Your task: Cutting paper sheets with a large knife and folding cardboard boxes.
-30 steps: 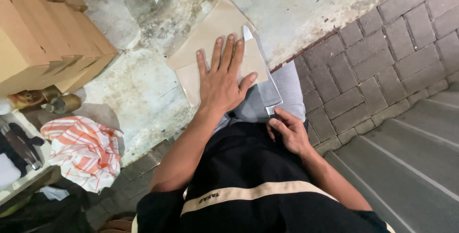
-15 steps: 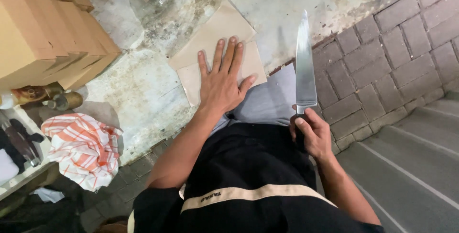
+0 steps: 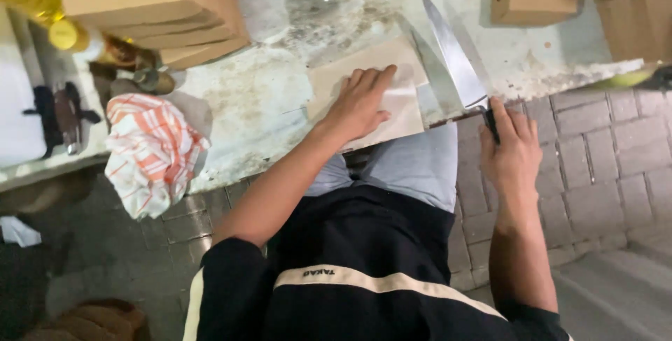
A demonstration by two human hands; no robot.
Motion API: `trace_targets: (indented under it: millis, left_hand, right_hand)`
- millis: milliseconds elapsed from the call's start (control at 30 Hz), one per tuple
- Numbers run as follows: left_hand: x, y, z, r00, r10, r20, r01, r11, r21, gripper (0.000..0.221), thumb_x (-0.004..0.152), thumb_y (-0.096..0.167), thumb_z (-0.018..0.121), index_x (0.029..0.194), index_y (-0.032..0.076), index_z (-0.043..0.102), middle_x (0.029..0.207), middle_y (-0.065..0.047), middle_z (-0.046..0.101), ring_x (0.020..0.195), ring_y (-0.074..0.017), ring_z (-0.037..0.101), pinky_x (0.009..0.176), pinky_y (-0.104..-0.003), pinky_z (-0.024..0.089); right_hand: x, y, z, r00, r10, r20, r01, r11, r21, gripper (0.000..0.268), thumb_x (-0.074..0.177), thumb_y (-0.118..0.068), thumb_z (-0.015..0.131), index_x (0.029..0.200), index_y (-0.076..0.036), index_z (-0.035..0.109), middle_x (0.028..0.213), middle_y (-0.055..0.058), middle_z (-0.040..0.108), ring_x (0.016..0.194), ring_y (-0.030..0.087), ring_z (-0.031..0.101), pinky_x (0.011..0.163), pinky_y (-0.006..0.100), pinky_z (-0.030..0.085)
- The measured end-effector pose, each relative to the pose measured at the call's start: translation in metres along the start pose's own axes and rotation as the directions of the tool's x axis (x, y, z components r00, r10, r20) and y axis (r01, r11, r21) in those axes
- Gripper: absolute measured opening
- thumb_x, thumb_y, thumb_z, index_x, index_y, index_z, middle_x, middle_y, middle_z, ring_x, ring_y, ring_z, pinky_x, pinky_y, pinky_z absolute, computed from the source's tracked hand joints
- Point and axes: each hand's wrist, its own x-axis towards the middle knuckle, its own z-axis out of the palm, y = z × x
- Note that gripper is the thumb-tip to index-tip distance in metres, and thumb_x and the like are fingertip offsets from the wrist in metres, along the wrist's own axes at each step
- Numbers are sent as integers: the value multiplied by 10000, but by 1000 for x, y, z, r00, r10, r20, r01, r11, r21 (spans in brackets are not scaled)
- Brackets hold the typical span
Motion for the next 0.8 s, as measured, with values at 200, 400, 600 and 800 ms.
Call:
trace_targets:
  millis: [200, 400, 600, 800]
  left_hand:
    - [-6, 32, -45, 990, -11, 141, 27, 994, -108, 635, 809, -186, 462, 1393, 57, 412, 1175, -150, 425, 770, -372, 552, 560, -481, 438]
    - [-27, -4, -75, 993, -106, -58, 81, 941, -330, 380, 830, 6, 546, 1188, 129, 519, 889, -81, 672, 871, -327, 640, 779, -412, 454]
    - [-22, -43, -86, 960, -228, -160, 177, 943, -282, 104, 909, 124, 691, 993, 121, 630, 937, -57, 745, 854, -273, 705, 698, -400, 518]
    - [-16, -3, -99, 980, -121, -158, 137, 986, 92, 708, 857, 362, 711, 1437, 103, 398, 1502, -110, 408, 1395, -297, 336, 1150, -597, 135]
  right_hand:
    - [50, 15, 19, 980, -196, 34, 198, 979, -53, 416, 939, -40, 677, 1353, -69, 693, 1192, 82, 691, 966, 293, 570, 824, 370, 498]
    - [85, 22, 49, 963, -263, 57, 262, 965, 17, 395, 941, -142, 730, 1333, -160, 694, 1226, 32, 707, 979, 259, 590, 720, 368, 497]
    - [126, 37, 42, 952, 305, 27, -306, 951, 38, 696, 920, -526, 758, 1414, -111, 495, 1472, 168, 367, 1279, 392, 310, 993, 586, 366]
    - [174, 21, 26, 654, 718, 241, -729, 682, -55, 1165, 812, -506, 880, 1522, -123, 41, 1575, 260, 206, 1424, 478, 240, 1081, 692, 269]
